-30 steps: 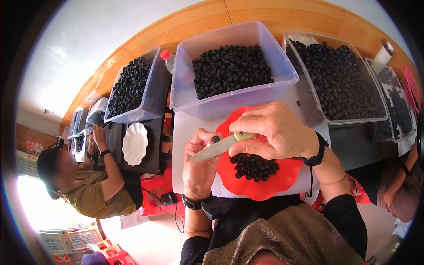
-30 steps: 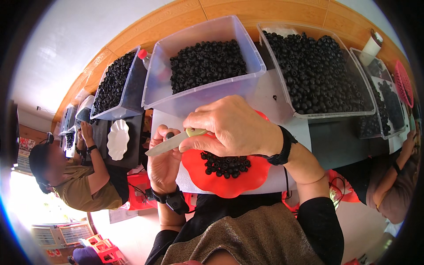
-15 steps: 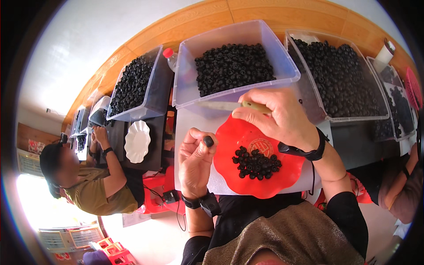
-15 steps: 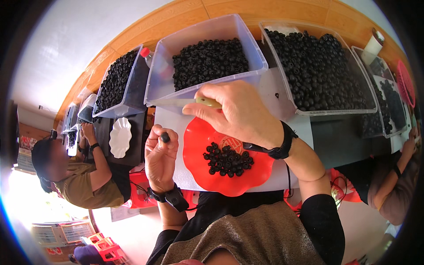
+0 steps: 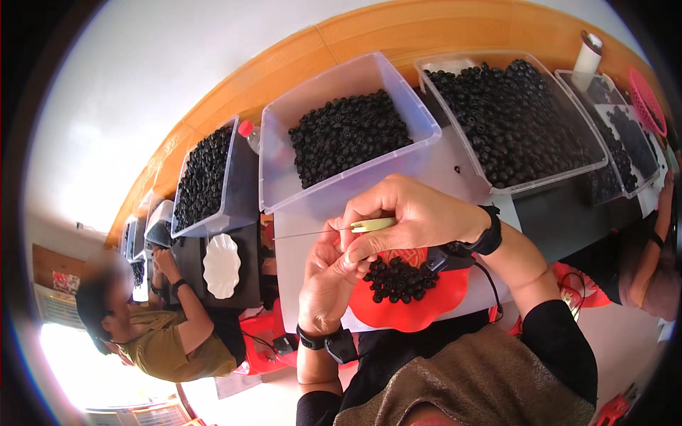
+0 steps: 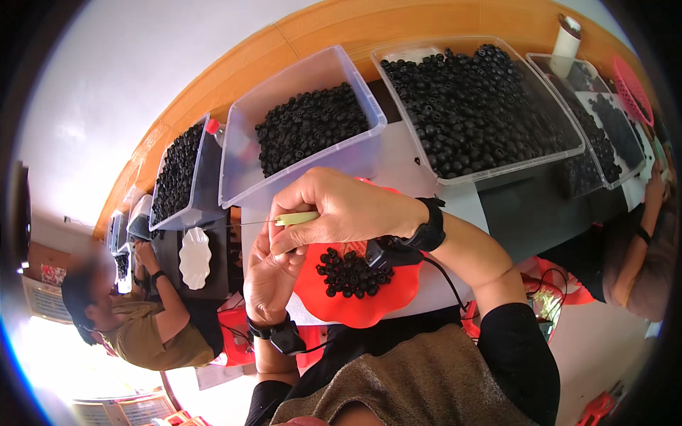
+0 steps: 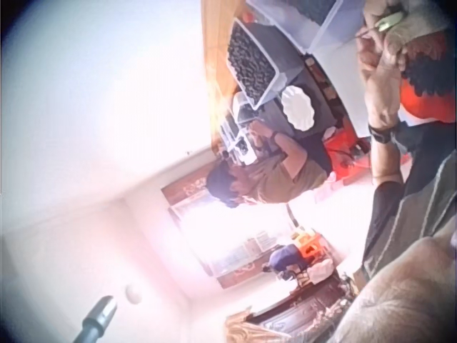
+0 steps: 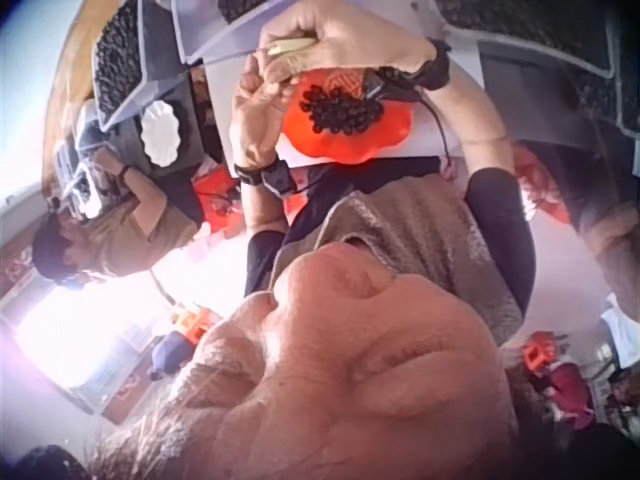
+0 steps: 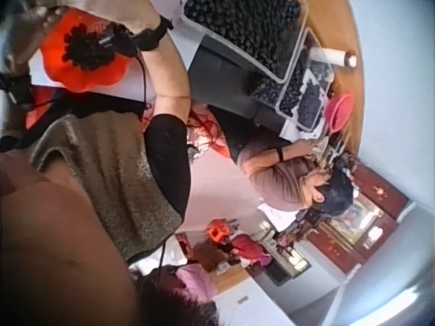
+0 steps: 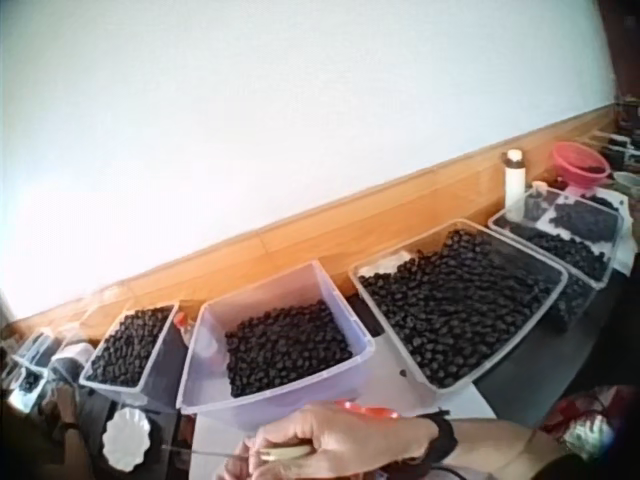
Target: Using a small knife to cut or pit black olives and placing them in a red bowl.
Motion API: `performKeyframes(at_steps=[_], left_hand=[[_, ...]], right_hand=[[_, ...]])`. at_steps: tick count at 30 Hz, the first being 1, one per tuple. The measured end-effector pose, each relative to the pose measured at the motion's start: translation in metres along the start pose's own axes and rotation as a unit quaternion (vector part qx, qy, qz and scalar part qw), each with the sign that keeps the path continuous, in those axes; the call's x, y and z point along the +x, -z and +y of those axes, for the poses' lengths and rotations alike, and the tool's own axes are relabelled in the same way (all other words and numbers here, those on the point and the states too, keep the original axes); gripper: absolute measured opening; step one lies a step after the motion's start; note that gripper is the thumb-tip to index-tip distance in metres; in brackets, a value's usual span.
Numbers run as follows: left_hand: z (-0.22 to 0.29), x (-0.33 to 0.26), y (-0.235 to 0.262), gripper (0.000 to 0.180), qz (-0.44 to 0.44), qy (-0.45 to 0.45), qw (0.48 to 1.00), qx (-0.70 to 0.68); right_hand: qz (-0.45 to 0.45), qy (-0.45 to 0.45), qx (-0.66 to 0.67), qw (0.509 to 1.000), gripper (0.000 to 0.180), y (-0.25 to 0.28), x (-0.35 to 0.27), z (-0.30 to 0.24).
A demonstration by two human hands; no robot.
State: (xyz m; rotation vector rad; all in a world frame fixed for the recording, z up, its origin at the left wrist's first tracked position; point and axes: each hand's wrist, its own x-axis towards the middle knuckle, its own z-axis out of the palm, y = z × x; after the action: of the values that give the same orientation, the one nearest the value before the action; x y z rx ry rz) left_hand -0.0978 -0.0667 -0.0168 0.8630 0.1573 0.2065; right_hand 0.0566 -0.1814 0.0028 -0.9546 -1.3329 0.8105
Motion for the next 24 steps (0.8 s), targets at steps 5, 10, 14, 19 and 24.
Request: performKeyframes(at_steps=[5,10,14,19,24], left_hand=[[0.003,0.0,-0.006,0.042,0.011,-0.01,1.0,0.009],[0.03,0.021,-0.005,0.028,-0.009,-0.165,0.983,0.08],[0.054,0.063,-0.03,0.036,0.154,-0.42,0.776,0.445],[0.03,0.051,-0.002,0.024,-0.037,-0.154,0.707,0.689],[-0.001,0.041,0.019,0.017,-0.168,-0.012,0.567,0.806]], right_hand=[[-0.022,-0.054,0.105,0.993,0.013,0.001,-0.002,-0.009],[0.172,0.033,-0.142,0.974,0.013,0.017,-0.004,-0.002],[0.249,0.021,-0.078,0.965,0.018,0.012,-0.001,-0.018],[0.274,0.072,-0.106,0.953,0.023,0.017,-0.003,-0.01],[0.253,0.031,-0.093,0.962,0.025,0.011,0.002,-0.007]])
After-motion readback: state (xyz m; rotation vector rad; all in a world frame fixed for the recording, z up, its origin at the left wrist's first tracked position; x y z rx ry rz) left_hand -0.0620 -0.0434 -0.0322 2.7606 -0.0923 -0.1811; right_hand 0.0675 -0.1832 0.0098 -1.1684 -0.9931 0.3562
